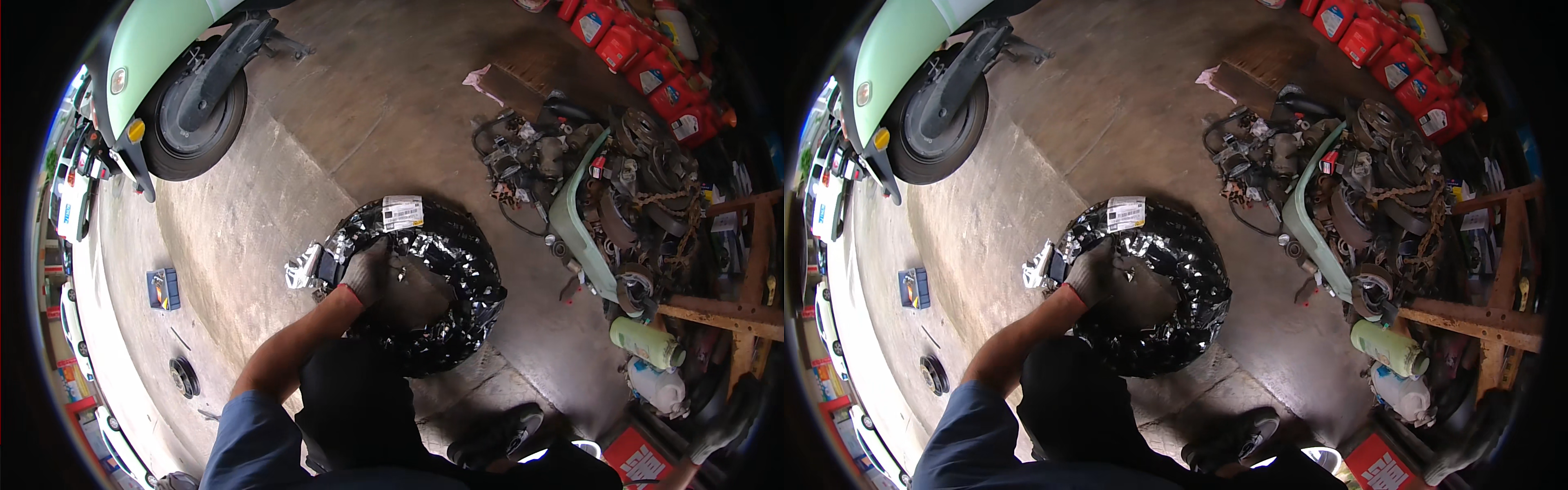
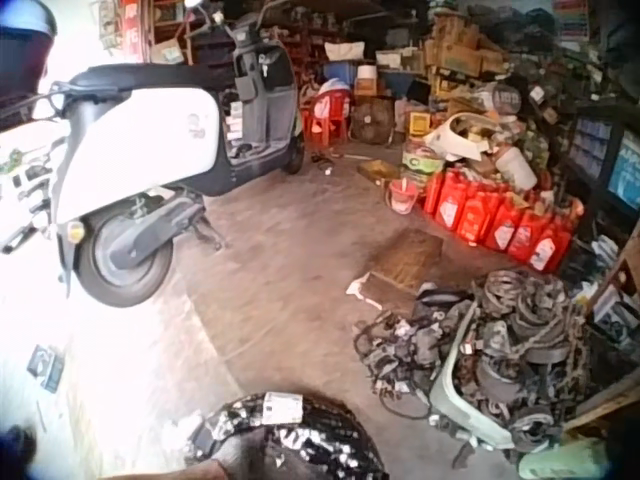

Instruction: Removing packaging from a new tire, applying lubricant with a brush, and fitting the tire onto a wheel rim.

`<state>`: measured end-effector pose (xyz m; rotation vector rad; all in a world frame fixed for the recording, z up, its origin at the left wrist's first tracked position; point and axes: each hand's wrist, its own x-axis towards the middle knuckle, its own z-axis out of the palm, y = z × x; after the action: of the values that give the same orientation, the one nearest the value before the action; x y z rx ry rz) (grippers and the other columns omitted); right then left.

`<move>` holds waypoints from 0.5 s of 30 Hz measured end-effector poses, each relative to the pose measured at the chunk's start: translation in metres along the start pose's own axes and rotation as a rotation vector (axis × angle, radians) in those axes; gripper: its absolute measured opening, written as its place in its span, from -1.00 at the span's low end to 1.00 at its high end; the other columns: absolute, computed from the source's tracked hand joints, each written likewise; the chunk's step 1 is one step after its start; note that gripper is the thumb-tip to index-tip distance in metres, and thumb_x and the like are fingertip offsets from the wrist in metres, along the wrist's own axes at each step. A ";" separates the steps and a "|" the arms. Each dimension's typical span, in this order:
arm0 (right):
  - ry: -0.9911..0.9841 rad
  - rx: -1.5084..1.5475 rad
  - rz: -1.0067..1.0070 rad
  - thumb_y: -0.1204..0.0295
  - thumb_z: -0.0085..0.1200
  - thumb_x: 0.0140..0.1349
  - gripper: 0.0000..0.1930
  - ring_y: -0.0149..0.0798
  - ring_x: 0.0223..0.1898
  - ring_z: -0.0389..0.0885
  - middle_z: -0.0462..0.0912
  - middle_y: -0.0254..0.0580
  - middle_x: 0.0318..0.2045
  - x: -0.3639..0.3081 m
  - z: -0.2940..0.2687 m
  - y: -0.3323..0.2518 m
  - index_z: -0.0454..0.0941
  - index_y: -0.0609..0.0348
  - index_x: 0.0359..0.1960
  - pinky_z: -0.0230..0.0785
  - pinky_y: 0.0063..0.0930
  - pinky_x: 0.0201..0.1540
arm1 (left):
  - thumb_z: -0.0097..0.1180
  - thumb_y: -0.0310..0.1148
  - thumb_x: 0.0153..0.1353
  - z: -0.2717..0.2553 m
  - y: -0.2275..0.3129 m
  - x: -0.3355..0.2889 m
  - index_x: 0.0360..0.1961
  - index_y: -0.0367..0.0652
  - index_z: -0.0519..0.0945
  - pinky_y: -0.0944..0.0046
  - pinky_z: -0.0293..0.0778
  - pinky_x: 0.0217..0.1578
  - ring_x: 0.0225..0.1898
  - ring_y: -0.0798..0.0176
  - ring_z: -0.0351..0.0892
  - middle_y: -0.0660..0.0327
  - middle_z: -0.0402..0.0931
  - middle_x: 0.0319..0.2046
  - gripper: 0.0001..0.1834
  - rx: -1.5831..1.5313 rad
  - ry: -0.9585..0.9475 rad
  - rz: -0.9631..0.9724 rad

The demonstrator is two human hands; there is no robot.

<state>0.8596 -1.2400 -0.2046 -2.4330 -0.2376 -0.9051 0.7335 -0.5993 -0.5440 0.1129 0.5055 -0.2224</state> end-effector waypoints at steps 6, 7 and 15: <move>-1.037 0.011 -0.323 0.55 0.28 -0.03 -0.52 0.05 0.04 0.49 0.55 0.00 -0.02 -0.069 0.181 -0.155 0.54 0.22 0.01 0.40 -0.16 0.11 | 0.01 -0.27 0.43 0.034 0.033 -0.010 0.04 -0.05 0.48 0.30 0.54 -0.12 -0.25 0.32 0.52 0.21 0.53 -0.16 -0.77 0.204 -0.032 0.165; -1.077 0.041 -0.443 0.42 0.40 -0.10 -0.35 0.04 0.06 0.44 0.40 -0.01 0.20 -0.079 0.212 -0.180 0.47 0.19 0.11 0.39 -0.19 0.14 | 0.03 -0.28 0.41 0.044 0.045 -0.009 0.09 -0.07 0.46 0.26 0.50 -0.01 -0.11 0.26 0.51 0.15 0.51 -0.05 -0.72 0.317 0.105 0.348; -1.053 -0.156 -0.717 -0.02 0.26 0.03 0.13 0.15 0.39 0.12 -0.04 0.17 0.46 -0.168 0.410 -0.304 -0.14 0.35 0.47 0.11 0.01 0.36 | 0.06 -0.39 0.33 0.033 0.070 -0.058 0.20 -0.09 0.43 0.20 0.41 0.21 0.27 0.20 0.38 0.12 0.44 0.20 -0.59 0.910 0.147 0.231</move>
<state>0.8582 -0.7608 -0.4472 -2.7655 -1.5072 0.2499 0.7162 -0.5257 -0.4828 1.0755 0.5009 -0.2038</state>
